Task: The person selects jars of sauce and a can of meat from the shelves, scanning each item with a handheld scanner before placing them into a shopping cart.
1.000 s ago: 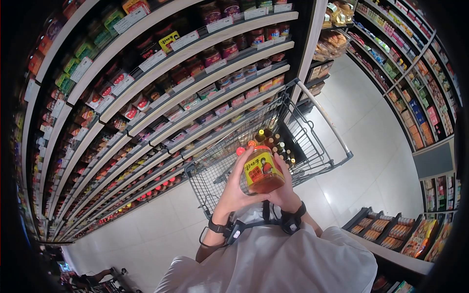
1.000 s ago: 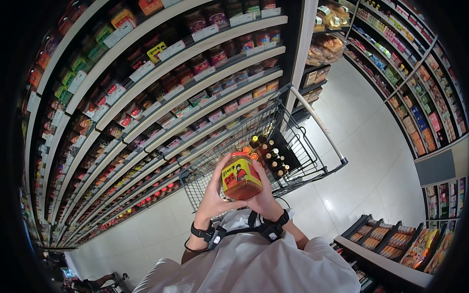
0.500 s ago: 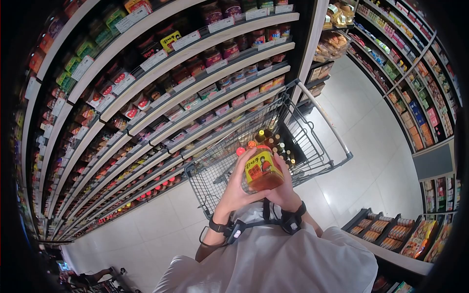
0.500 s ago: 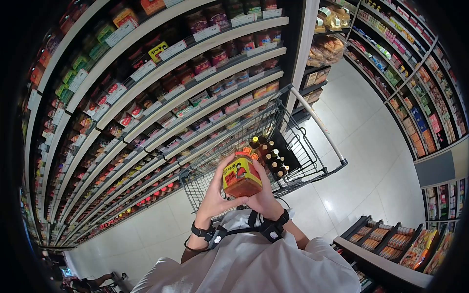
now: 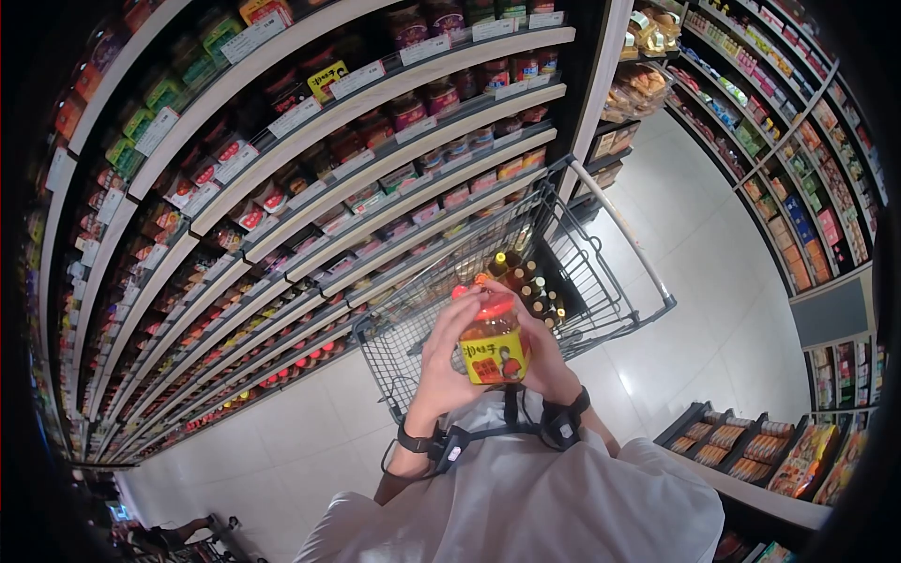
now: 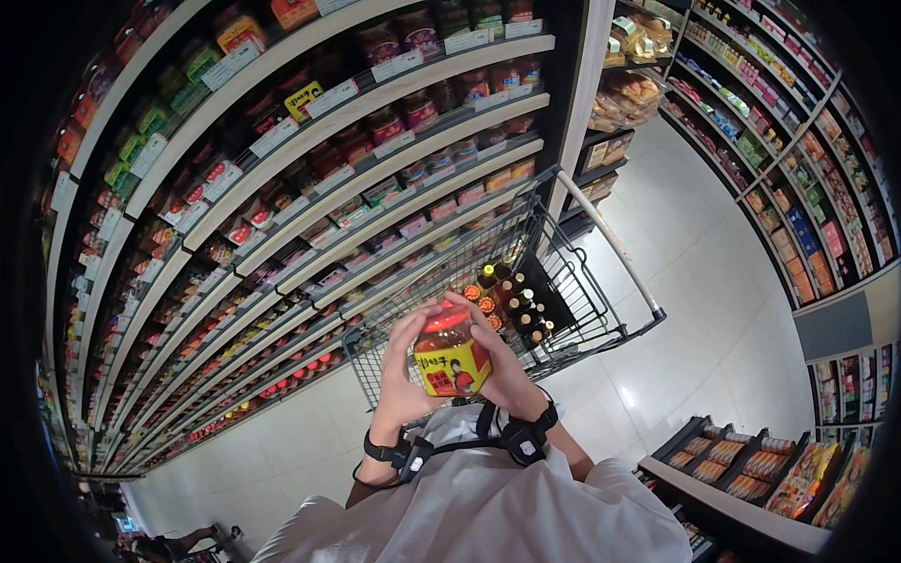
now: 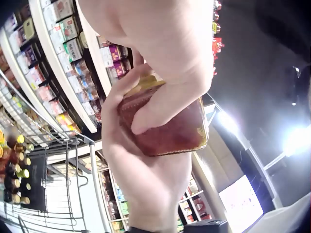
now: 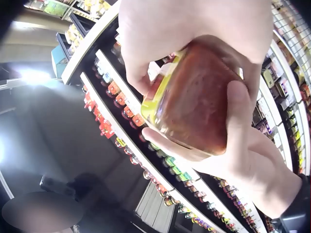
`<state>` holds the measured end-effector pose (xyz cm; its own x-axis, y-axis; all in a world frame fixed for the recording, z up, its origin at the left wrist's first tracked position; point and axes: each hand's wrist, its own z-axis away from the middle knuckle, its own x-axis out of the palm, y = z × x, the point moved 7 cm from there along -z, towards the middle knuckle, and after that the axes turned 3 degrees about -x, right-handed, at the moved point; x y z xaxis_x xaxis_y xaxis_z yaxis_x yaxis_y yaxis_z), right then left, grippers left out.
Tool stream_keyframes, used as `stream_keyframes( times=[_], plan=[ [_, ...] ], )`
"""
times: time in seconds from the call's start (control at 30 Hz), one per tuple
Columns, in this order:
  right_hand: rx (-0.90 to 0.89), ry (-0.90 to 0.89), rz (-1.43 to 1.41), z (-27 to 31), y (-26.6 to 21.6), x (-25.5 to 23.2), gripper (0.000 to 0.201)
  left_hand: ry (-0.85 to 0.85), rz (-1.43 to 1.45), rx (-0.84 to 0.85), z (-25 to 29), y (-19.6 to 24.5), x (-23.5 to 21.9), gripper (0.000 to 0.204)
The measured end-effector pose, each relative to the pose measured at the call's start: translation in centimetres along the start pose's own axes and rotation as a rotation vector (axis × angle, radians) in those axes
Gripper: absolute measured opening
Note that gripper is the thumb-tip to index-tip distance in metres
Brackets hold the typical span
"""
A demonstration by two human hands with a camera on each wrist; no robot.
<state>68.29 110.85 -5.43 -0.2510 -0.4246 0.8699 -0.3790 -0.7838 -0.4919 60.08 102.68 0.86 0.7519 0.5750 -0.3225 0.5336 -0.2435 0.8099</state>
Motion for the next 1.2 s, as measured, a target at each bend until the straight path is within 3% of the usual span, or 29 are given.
stream_keyframes(
  times=[0.03, 0.27, 0.33, 0.43, 0.53, 0.57, 0.7, 0.8, 0.9, 1.0, 1.07, 1.2],
  plan=[
    [0.018, -0.008, 0.039, 0.0, 0.1, -0.2, 0.066, 0.000, 0.010, 0.067, -0.2, 0.5, 0.0, 0.095],
    [-0.073, -0.077, 0.135, 0.1, -0.6, 0.5, 0.069, -0.005, 0.047, 0.069, 0.4, 0.1, -0.1, 0.096],
    [-0.074, -0.025, 0.219, 0.1, -0.5, 0.1, 0.069, -0.008, 0.058, 0.082, 0.5, 0.0, 0.0, 0.097],
    [-0.040, -0.042, 0.124, 0.2, 0.3, -1.0, 0.070, 0.039, 0.148, -0.037, 0.8, -0.8, 0.3, 0.100],
    [0.020, -0.193, -0.035, 0.7, 0.3, -0.4, 0.069, 0.003, 0.275, -0.170, 0.7, -1.0, 0.7, 0.120],
    [0.042, -0.257, -0.081, 0.8, 0.2, 0.1, 0.068, -0.007, 0.241, -0.130, 0.9, -1.1, 0.7, 0.120],
    [-0.030, -0.023, 0.219, 0.2, -1.4, 0.8, 0.073, 0.024, 0.134, 0.044, 0.8, -1.0, -0.2, 0.114],
    [-0.181, -0.035, 0.332, -0.5, -3.3, 1.1, 0.078, 0.044, -0.042, 0.179, -1.4, 1.7, -1.4, 0.105],
    [-0.205, -0.068, 0.375, -0.9, -3.3, 1.8, 0.084, 0.031, -0.146, 0.271, -2.8, 3.6, -1.5, 0.104],
    [-0.225, -0.044, 0.362, -1.1, -4.1, 2.8, 0.086, 0.072, -0.098, 0.284, -3.2, 3.7, -1.4, 0.105],
    [-0.176, -0.075, 0.287, -1.2, -4.4, 3.2, 0.085, 0.041, 0.053, 0.191, -2.6, 2.0, -1.0, 0.117],
    [-0.169, -0.253, 0.090, -1.3, -4.3, 4.1, 0.084, 0.024, 0.215, 0.101, -2.2, 1.0, -0.2, 0.125]
  ],
)
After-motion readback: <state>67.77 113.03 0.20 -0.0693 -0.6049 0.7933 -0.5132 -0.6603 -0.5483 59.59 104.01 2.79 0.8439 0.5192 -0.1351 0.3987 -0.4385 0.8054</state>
